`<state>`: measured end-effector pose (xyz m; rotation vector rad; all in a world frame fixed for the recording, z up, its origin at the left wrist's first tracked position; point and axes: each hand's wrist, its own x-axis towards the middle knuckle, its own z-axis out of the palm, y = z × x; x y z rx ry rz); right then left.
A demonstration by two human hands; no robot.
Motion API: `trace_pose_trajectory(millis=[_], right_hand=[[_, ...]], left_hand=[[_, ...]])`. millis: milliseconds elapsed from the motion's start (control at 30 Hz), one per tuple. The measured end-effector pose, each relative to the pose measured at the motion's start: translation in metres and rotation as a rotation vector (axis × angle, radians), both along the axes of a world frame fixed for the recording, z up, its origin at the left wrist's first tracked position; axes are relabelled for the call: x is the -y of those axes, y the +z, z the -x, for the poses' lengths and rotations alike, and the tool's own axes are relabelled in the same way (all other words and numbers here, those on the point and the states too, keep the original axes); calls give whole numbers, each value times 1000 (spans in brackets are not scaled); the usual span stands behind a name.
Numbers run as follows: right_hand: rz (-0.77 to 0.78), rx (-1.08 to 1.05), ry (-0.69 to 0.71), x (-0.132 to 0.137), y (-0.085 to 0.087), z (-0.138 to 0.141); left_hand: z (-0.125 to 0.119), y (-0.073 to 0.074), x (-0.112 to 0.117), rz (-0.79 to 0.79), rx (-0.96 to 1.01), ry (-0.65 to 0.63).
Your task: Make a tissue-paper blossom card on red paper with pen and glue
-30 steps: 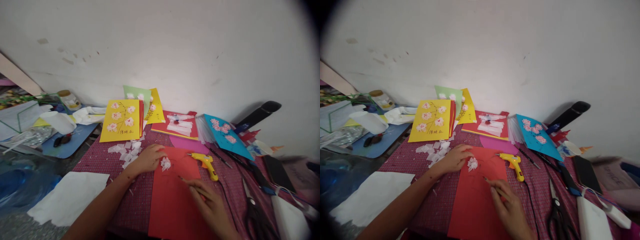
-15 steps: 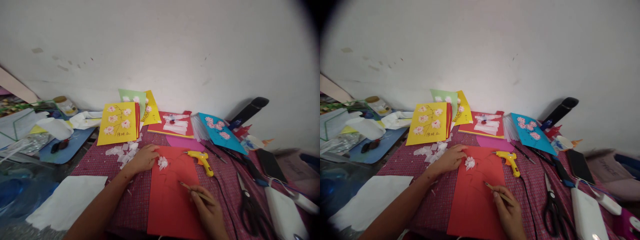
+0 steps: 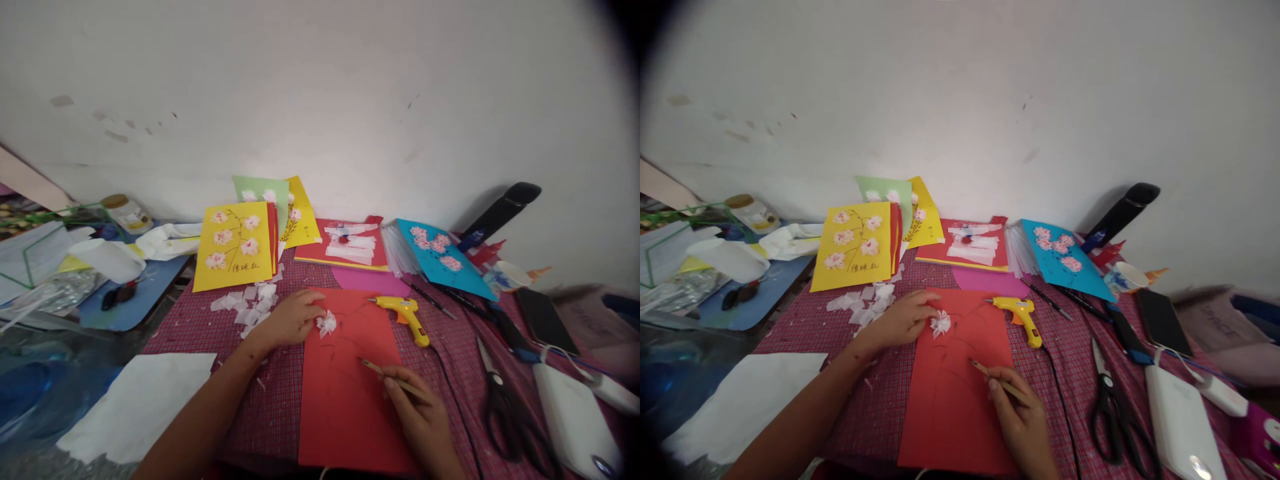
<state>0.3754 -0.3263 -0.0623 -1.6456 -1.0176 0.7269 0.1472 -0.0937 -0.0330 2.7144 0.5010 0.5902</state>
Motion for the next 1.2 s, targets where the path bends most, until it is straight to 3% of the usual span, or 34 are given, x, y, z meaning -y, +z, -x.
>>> trace_pose_trajectory(millis=[133, 867, 1000, 1200], right_hand=[[-7, -20, -9, 1, -2, 0], [-15, 6, -6, -1, 9, 3], [-26, 63, 92, -12, 25, 6], [-109, 152, 272, -52, 43, 25]], left_hand=[[-2, 3, 5, 0, -45, -68], [-3, 0, 4, -18, -85, -72], [-2, 2, 4, -22, -89, -72], [-1, 0, 2, -34, -83, -46]])
